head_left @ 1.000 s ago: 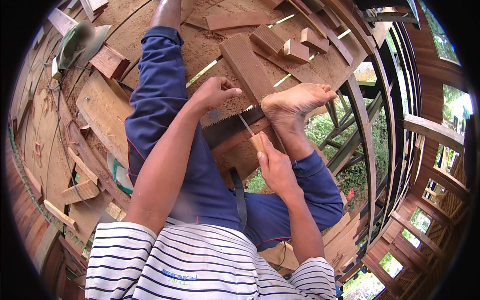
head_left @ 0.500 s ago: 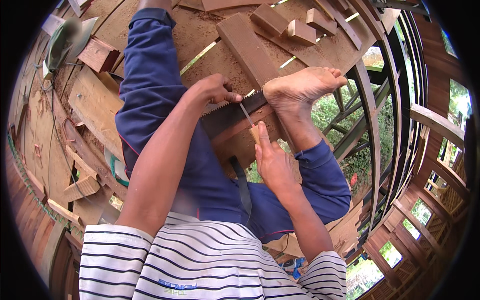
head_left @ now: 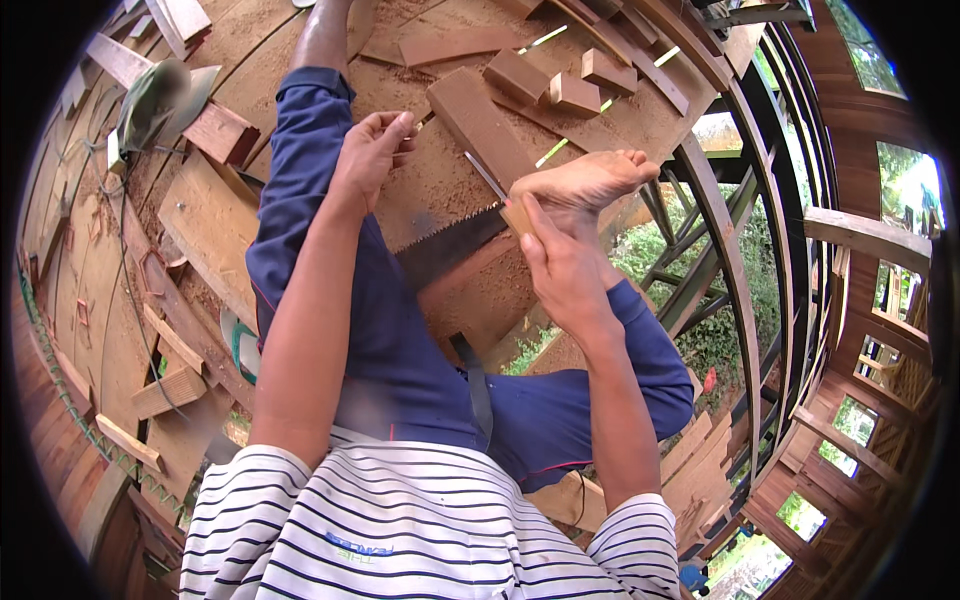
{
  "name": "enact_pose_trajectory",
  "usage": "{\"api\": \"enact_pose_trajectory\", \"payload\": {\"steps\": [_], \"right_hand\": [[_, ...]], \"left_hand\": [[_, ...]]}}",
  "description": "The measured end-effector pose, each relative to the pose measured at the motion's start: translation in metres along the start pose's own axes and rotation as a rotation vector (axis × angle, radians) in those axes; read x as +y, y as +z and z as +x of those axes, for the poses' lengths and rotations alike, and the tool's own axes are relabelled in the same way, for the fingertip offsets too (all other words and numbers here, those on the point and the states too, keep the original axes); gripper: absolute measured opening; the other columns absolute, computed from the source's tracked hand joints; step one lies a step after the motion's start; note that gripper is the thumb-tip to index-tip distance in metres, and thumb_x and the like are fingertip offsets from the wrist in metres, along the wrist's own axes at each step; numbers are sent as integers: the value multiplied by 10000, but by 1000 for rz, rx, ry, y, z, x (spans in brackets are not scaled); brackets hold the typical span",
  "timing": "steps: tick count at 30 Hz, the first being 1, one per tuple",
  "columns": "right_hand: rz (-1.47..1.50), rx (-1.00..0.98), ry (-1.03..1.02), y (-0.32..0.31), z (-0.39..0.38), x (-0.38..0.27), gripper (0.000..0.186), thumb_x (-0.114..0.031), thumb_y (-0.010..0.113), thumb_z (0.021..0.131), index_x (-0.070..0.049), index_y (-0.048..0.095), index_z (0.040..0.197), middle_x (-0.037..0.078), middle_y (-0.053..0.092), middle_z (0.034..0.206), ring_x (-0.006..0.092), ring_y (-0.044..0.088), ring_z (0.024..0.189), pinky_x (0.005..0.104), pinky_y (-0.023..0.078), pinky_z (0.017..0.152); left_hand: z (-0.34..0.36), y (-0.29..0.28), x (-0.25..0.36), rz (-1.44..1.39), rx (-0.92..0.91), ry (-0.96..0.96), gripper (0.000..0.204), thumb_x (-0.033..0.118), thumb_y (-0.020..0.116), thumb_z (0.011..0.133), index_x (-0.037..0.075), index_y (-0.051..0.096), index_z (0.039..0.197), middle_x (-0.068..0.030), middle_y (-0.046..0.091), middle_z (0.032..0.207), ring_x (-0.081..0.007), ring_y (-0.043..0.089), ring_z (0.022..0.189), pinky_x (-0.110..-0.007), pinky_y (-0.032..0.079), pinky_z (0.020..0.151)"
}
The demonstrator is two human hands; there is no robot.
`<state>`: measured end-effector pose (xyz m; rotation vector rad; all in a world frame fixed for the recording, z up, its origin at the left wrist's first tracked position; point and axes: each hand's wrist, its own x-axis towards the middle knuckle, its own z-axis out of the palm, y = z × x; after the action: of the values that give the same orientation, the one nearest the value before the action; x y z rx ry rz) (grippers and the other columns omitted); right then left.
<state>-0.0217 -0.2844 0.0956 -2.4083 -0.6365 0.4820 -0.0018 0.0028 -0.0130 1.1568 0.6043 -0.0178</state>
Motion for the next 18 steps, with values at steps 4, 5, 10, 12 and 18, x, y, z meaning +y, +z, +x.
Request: {"api": "enact_pose_trajectory", "payload": {"steps": [4, 5, 10, 12, 18], "right_hand": [[-21, -55, 44, 21, -39, 19, 533, -215, 531, 1054, -110, 438, 1568, 305, 679, 922, 501, 665, 883, 565, 518, 807], [-30, -81, 76, 25, -47, 19, 539, -220, 539, 1053, -122, 436, 1572, 305, 672, 903, 501, 660, 867, 572, 512, 801], [-36, -94, 127, 39, -53, 27, 542, -243, 548, 1053, -156, 438, 1577, 300, 681, 915, 509, 667, 873, 573, 521, 803], [-73, -113, 154, 42, -51, 29, 551, -253, 552, 1053, -180, 427, 1584, 297, 684, 916, 518, 669, 864, 582, 527, 797], [-264, -240, 246, 36, -48, 5, 595, -289, 556, 1052, -235, 367, 1614, 284, 682, 896, 536, 678, 797, 627, 542, 744]], "left_hand": [[1, 3, -9, 135, -44, -48, 322, 340, 708, 1017, 45, 669, 1140, -24, 697, 1009, -93, 633, 856, -254, 512, 735], [0, 7, -14, 176, -59, -53, 360, 340, 725, 1004, 22, 673, 1164, -25, 693, 978, -99, 630, 835, -255, 511, 729], [-4, 25, -26, 479, -199, -94, 413, 350, 768, 967, -4, 690, 1166, -39, 688, 922, -106, 620, 813, -271, 512, 715], [-4, 26, -29, 543, -230, -110, 435, 354, 798, 941, -8, 692, 1158, -54, 703, 939, -122, 637, 831, -288, 527, 732], [1, 23, -53, 923, -426, -161, 731, 485, 908, 785, -59, 694, 1225, -188, 748, 1088, -280, 712, 991, -390, 559, 868]]}}
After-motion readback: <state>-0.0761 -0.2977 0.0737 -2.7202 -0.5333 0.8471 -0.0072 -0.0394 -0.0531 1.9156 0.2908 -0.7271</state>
